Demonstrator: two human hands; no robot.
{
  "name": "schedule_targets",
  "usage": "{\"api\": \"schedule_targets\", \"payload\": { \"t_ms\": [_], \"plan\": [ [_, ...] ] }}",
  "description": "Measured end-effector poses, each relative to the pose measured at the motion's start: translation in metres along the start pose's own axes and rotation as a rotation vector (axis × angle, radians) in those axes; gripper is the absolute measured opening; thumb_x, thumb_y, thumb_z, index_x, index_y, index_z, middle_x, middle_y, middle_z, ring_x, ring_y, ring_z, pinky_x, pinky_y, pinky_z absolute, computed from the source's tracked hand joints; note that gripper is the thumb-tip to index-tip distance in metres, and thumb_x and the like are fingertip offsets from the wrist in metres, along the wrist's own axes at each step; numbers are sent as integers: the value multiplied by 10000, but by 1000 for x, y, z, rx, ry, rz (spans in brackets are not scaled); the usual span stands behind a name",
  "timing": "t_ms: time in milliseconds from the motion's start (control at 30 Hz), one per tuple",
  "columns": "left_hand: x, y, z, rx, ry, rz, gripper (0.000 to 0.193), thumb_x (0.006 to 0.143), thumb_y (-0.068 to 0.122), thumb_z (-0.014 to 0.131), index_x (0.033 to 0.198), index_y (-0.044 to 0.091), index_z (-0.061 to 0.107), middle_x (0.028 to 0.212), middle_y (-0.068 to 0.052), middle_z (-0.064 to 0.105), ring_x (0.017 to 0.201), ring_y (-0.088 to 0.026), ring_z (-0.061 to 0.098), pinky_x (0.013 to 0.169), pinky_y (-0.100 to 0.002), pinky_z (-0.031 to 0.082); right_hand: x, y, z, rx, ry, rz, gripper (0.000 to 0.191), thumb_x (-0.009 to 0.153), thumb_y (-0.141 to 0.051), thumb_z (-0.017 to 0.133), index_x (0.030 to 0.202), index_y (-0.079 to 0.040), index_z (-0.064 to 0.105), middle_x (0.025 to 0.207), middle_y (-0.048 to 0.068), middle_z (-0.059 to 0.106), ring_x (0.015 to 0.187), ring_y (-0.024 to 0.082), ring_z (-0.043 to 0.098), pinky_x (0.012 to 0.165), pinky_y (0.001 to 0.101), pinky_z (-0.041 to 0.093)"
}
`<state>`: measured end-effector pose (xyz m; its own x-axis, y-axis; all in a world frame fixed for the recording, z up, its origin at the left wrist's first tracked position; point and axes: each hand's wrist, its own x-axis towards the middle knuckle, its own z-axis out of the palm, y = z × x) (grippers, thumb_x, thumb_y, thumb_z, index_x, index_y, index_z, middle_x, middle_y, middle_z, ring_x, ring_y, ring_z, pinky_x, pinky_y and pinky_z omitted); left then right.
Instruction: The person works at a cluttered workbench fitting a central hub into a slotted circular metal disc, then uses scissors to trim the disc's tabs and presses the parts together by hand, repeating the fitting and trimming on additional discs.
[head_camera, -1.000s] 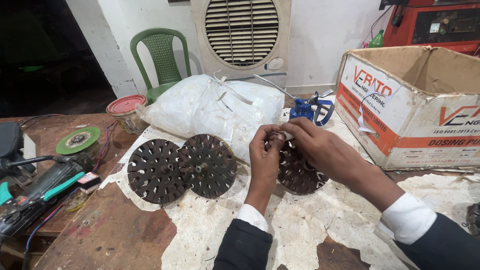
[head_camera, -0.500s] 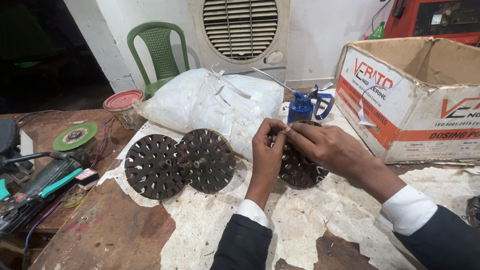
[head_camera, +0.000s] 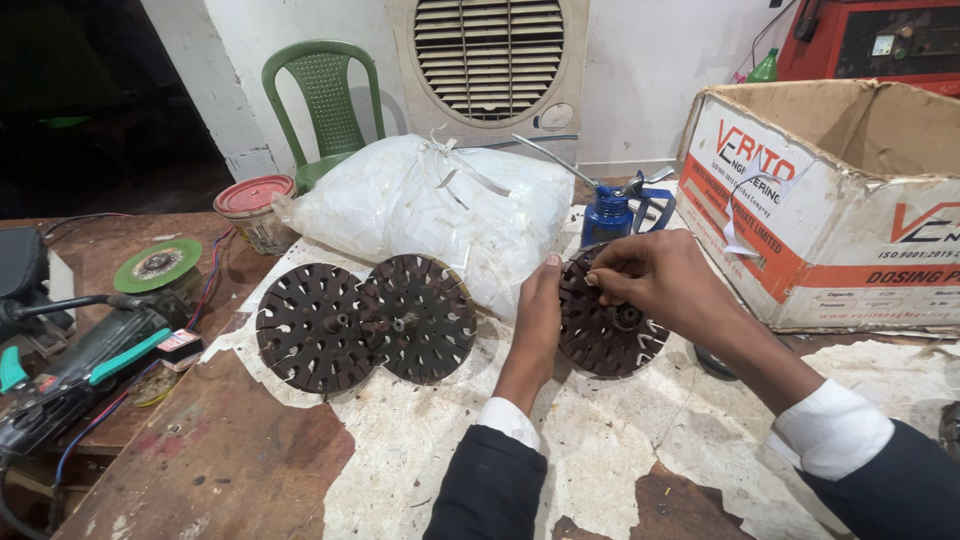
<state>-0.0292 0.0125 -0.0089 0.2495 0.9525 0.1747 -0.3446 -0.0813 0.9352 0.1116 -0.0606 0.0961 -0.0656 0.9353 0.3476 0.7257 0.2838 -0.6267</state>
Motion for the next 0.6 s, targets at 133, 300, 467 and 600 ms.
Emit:
{"api": "schedule_targets", "payload": {
  "t_ms": [133,300,467,600],
  "plan": [
    [-1,-2,3,-17,29,-109,619,1035,529,408,1429,53,443,1295,-81,604,1170,-137,601,1025,-326,476,-2,1,2,-191,71,-157,209,842,-150,746,1008,-27,773,828,133,768,709,246,763,674,361,589],
    [-3,-3,7,-92,-147,5,514,1072,441,375,1293,13,553,1176,-120,633,1072,-175,617,935,-347,512,-6,4,2,-357,149,-308,169,840,-139,722,938,-8,765,904,146,742,792,360,705,722,448,538],
    [-6,0,7,-168,-229,8,428,1115,412,391,1253,32,530,1178,-90,602,1097,-154,581,963,-335,493,-3,7,0,-363,170,-263,186,839,-144,728,961,-10,769,912,146,747,779,342,713,737,433,553],
    [-10,2,7,-69,-262,16,413,1080,423,384,1277,89,525,1225,-46,606,1165,-107,554,1043,-300,434,0,11,-3,-336,182,-159,206,832,-166,745,979,-26,783,869,149,759,729,307,738,716,401,572]
  ]
}}
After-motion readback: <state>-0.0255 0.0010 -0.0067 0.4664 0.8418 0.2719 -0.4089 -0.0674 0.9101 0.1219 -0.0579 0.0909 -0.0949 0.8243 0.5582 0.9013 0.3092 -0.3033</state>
